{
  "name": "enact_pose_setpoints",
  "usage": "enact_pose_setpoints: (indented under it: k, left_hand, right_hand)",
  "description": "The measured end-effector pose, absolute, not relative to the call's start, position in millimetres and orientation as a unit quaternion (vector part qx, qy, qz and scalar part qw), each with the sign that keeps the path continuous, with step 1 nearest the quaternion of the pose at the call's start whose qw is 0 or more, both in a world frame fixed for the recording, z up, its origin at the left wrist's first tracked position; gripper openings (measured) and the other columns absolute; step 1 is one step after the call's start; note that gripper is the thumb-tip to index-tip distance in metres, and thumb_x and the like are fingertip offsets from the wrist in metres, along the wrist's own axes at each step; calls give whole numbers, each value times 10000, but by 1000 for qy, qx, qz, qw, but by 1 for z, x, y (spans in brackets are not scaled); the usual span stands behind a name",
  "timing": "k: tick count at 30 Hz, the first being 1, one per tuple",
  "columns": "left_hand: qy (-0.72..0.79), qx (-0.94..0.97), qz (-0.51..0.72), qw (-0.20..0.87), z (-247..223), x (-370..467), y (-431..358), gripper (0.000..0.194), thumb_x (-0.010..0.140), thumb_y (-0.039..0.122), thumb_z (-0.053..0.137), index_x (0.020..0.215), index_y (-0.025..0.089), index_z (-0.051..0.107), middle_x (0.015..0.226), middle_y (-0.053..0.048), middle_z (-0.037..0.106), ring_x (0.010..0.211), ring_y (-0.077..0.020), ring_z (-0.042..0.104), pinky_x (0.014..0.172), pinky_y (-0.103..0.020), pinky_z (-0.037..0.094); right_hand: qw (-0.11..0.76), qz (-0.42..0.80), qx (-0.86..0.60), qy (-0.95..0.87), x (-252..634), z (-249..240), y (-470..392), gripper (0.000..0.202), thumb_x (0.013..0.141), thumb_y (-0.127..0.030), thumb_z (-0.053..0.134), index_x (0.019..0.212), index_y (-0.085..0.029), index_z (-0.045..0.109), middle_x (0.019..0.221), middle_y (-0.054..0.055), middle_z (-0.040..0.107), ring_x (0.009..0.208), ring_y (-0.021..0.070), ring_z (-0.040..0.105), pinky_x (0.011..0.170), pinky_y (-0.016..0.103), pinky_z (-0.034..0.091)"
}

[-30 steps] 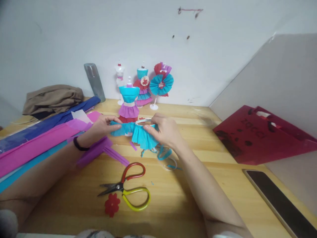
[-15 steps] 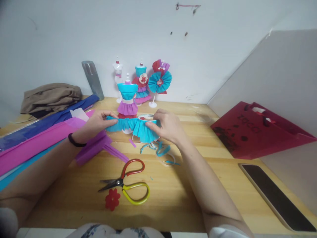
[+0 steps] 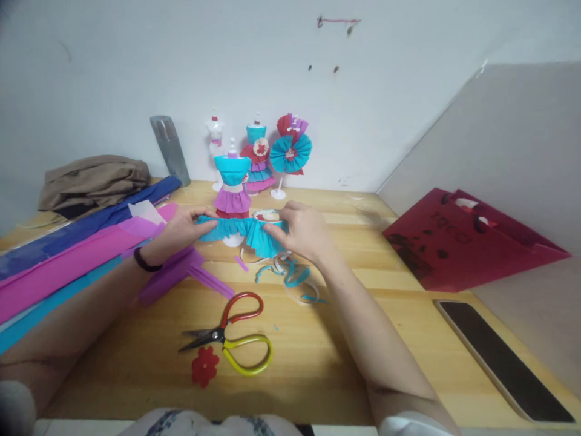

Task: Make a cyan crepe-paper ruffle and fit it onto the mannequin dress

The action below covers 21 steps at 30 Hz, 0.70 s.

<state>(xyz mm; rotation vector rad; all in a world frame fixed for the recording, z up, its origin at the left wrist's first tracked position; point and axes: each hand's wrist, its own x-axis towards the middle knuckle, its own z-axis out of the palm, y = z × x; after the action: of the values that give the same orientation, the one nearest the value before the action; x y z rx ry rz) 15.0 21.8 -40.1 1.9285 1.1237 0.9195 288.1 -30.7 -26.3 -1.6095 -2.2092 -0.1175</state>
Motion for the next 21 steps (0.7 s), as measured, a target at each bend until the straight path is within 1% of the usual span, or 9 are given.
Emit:
enact_pose_setpoints:
  k: [4, 6, 8, 11, 14, 17, 19, 21]
  left_hand:
    - [440, 741, 342, 376, -38, 14, 20, 220, 706, 344, 646, 775, 142, 696, 670, -8, 639, 603, -124, 551, 555, -219, 422]
    - [434, 731, 324, 415, -33, 11, 20, 245, 698, 372, 658, 771, 139, 685, 651, -7, 630, 584, -125, 558, 540, -220, 429]
    - [414, 722, 295, 469, -25, 5, 20, 241, 679, 372, 688, 746, 142, 668, 656, -8, 633, 592, -123, 567, 549, -218, 443]
    - [378, 754, 241, 480, -11, -8, 23, 213, 708, 358, 708, 724, 150, 663, 657, -1, 630, 596, -109, 552, 549, -203, 422]
    - [314, 836, 153, 424, -1, -21, 29, 155, 746, 306, 679, 712, 156, 697, 683, -13, 663, 635, -115, 573, 600, -207, 429]
    - [264, 886, 78, 372, 0, -29, 36, 125, 766, 262, 642, 730, 173, 722, 711, -8, 693, 677, -123, 604, 652, -200, 442]
    - [260, 897, 38, 355, -4, -31, 39, 117, 765, 235, 623, 747, 183, 727, 729, 1, 705, 682, -123, 613, 641, -186, 436]
    - [261, 901, 10, 346, -9, -32, 41, 115, 753, 201, 610, 744, 188, 724, 717, 10, 706, 662, -120, 612, 617, -176, 425]
  right_hand:
    - [208, -3, -576, -791, 288, -24, -34, 456, 936, -530, 524, 756, -134, 662, 853, 113, 656, 765, 213, 598, 654, 309, 354]
    - [216, 34, -562, -798, 289, -21, -38, 487, 942, -560, 497, 755, -139, 656, 835, 102, 656, 725, 196, 590, 653, 307, 360]
    - [224, 74, -533, -813, 291, -16, -43, 513, 943, -593, 472, 765, -147, 652, 815, 91, 656, 699, 190, 582, 648, 309, 369]
    - [226, 165, -454, -846, 291, -11, -50, 518, 959, -595, 443, 793, -153, 656, 816, 92, 668, 733, 197, 596, 676, 317, 413]
    - [170, 265, -379, -870, 286, -13, -53, 440, 960, -530, 492, 840, -149, 676, 831, 89, 684, 745, 187, 607, 680, 307, 446]
    - [84, 316, -351, -877, 274, -25, -53, 278, 913, -400, 600, 817, -156, 694, 777, 55, 697, 683, 162, 606, 633, 277, 439]
    - [46, 337, -347, -874, 266, -34, -53, 187, 877, -316, 639, 815, -159, 719, 738, 35, 706, 649, 147, 609, 618, 258, 432]
    - [29, 358, -339, -870, 260, -39, -53, 160, 860, -288, 655, 882, -159, 748, 763, 30, 726, 647, 136, 617, 619, 245, 433]
